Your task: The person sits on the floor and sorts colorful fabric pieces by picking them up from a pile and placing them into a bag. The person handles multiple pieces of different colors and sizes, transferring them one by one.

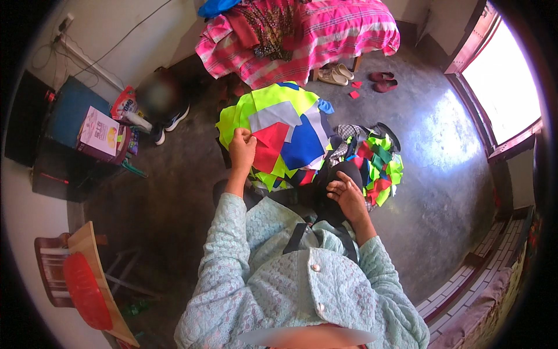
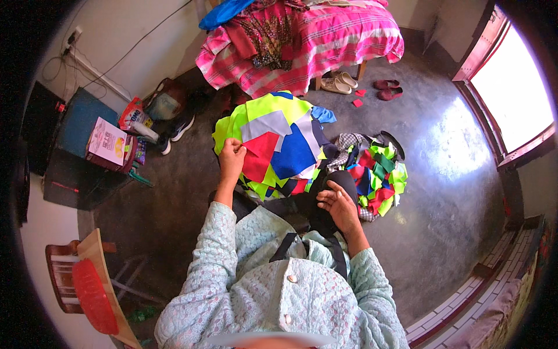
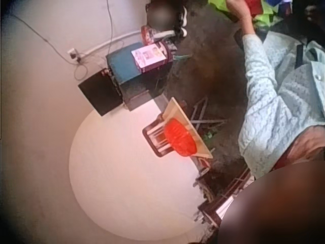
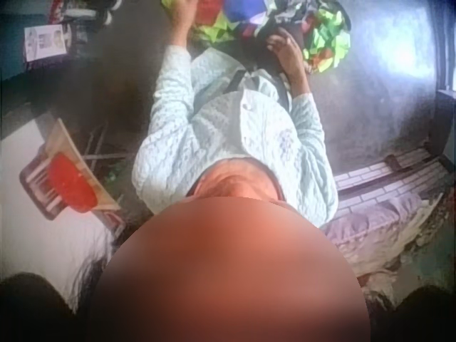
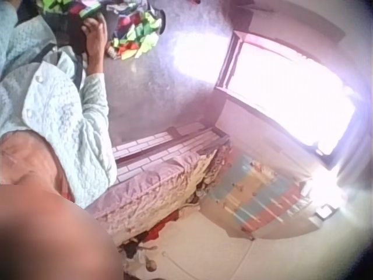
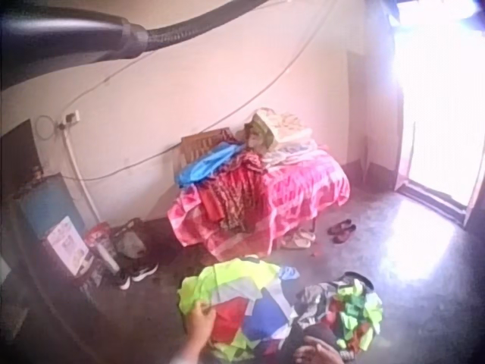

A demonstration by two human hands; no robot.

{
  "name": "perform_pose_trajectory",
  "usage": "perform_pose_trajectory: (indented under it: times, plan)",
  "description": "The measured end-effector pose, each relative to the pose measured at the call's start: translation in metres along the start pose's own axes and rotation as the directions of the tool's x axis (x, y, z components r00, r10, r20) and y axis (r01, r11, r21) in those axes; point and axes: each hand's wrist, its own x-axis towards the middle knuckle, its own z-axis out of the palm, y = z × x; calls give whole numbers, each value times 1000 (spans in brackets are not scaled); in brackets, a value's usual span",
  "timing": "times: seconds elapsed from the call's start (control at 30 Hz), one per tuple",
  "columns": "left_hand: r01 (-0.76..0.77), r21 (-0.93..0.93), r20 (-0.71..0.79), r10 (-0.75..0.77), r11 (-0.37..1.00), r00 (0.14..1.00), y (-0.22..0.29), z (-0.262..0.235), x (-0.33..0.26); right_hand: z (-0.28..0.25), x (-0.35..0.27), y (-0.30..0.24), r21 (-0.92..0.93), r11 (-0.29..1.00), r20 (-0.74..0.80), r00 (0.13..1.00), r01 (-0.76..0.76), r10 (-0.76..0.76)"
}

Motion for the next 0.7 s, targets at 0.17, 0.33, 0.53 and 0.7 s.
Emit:
perform_pose_trajectory:
  times: [0.17, 0.33, 0.53, 0.7]
  plan:
    - [-320, 370, -22, 352, 872, 936, 18, -1, -1, 2, 0, 0, 6, 1000, -17, 1000, 3, -3]
    - [-382, 306, 17, 396, 872, 918, 3, 1, 6, 3, 0, -1, 18, 1000, -7, 1000, 1, -1]
    - [-94, 227, -30, 103, 969, 994, -6, 7, 21, 2, -1, -2, 27, 1000, 8, 1000, 10, -10]
    - [-152, 199, -216, 194, 968, 957, -20, 20, 33, 0, -2, -2, 64, 998, 24, 999, 28, -30]
